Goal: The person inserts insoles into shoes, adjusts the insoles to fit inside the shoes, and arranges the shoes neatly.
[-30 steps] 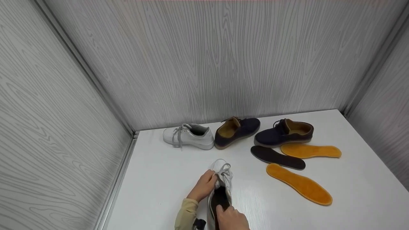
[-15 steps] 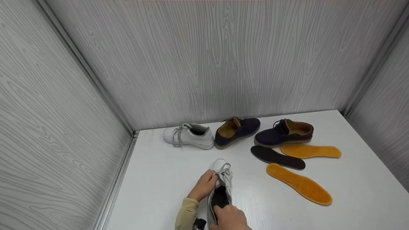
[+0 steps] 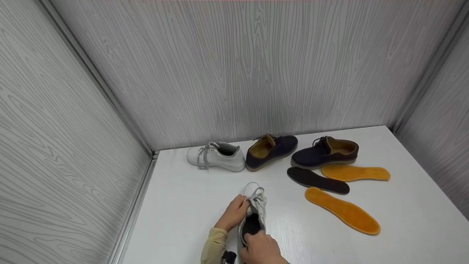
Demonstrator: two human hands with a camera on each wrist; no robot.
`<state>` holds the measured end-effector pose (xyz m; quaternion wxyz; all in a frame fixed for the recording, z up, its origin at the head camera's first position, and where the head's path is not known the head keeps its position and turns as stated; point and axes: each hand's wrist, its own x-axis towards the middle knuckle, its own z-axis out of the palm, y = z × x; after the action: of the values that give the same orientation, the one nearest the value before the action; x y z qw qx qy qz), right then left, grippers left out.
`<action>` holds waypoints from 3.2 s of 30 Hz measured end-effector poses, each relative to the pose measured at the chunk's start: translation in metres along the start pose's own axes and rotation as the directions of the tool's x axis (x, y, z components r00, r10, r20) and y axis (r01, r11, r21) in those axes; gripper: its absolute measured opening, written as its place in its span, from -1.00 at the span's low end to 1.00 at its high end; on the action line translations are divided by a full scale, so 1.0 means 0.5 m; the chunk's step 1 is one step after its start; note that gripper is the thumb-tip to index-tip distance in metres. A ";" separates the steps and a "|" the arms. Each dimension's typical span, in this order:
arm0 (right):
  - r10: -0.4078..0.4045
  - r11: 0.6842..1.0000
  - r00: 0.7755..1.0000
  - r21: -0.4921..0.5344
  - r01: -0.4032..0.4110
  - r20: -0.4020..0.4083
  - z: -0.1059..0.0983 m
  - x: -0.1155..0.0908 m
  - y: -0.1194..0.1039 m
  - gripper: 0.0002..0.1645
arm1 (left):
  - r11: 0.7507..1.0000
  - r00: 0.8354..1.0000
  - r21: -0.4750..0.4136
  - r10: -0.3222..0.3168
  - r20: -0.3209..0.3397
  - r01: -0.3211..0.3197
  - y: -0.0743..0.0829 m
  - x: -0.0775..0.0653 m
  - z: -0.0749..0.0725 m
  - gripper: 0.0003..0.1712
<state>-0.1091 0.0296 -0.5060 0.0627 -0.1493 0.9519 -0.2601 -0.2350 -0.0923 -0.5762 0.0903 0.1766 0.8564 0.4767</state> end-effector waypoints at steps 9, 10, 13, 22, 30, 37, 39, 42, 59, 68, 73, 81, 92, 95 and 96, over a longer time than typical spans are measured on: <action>0.020 1.000 0.999 -0.016 -0.021 -0.028 0.011 0.017 0.004 -0.83 | 0.998 1.000 -0.051 -0.029 -0.013 0.028 -0.005 -0.002 0.000 -0.65; 0.022 1.000 0.999 -0.016 -0.022 -0.026 0.012 0.019 0.005 -0.83 | 0.998 0.999 -0.061 -0.035 -0.014 0.034 -0.006 -0.002 0.000 -0.66; 0.028 1.000 1.000 -0.015 -0.028 -0.005 0.014 0.026 0.008 -0.83 | 0.996 0.999 -0.075 -0.048 -0.014 0.047 -0.008 -0.003 -0.001 -0.67; 0.058 0.998 0.998 -0.004 -0.058 0.014 0.022 0.044 0.015 -0.79 | 0.999 0.999 -0.032 -0.035 -0.013 0.034 -0.004 -0.002 -0.004 -0.66; 0.052 0.998 0.995 -0.040 -0.048 0.086 0.016 0.045 0.016 -0.57 | 0.999 1.000 -0.033 -0.029 -0.002 0.029 -0.007 0.001 -0.003 -0.64; 0.070 0.985 0.963 -0.168 -0.027 0.258 -0.009 0.031 -0.001 -0.38 | 1.000 1.000 -0.024 -0.018 0.008 0.019 -0.008 0.001 -0.004 -0.61; 0.085 0.973 0.955 -0.230 -0.018 0.286 -0.016 0.024 -0.009 -0.38 | 1.000 1.000 -0.026 -0.016 0.011 0.017 -0.007 0.002 -0.005 -0.61; 0.104 0.952 0.950 -0.306 -0.009 0.294 -0.022 0.014 -0.021 -0.47 | 1.000 1.000 -0.020 -0.015 0.014 0.016 -0.008 0.002 -0.005 -0.61; 0.141 0.976 0.945 -0.200 -0.084 0.296 -0.013 0.017 -0.022 -0.49 | 0.999 1.000 -0.038 -0.023 0.005 0.023 -0.009 0.000 -0.004 -0.65; 0.129 0.975 0.957 -0.208 -0.075 0.261 -0.009 0.020 -0.017 -0.48 | 1.000 1.000 -0.027 -0.005 -0.001 0.005 -0.004 -0.001 -0.004 -0.64; 0.091 0.985 0.972 -0.163 -0.056 0.215 -0.003 0.013 -0.014 -0.50 | 0.999 0.999 0.008 0.034 -0.009 -0.034 -0.006 0.000 -0.003 -0.58; 0.091 0.988 0.978 -0.139 -0.066 0.186 0.015 0.013 -0.007 -0.42 | 0.999 0.999 -0.001 0.037 -0.011 -0.037 -0.010 -0.002 0.001 -0.57; 0.142 0.978 0.971 -0.175 -0.109 0.192 0.028 0.031 -0.001 -0.41 | 1.000 1.000 -0.008 0.010 -0.018 -0.010 -0.008 -0.003 0.002 -0.64; 0.144 0.977 0.974 -0.183 -0.111 0.175 0.030 0.033 0.000 -0.38 | 1.000 1.000 -0.005 0.009 -0.021 -0.009 -0.005 -0.003 0.001 -0.65; 0.137 0.978 0.977 -0.179 -0.108 0.162 0.030 0.033 0.000 -0.37 | 1.000 1.000 -0.007 0.007 -0.018 -0.007 -0.005 -0.003 0.000 -0.66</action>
<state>-0.1218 0.0172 -0.5197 0.1484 -0.1169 0.9688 -0.1602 -0.2341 -0.0941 -0.5784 0.0816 0.1749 0.8549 0.4815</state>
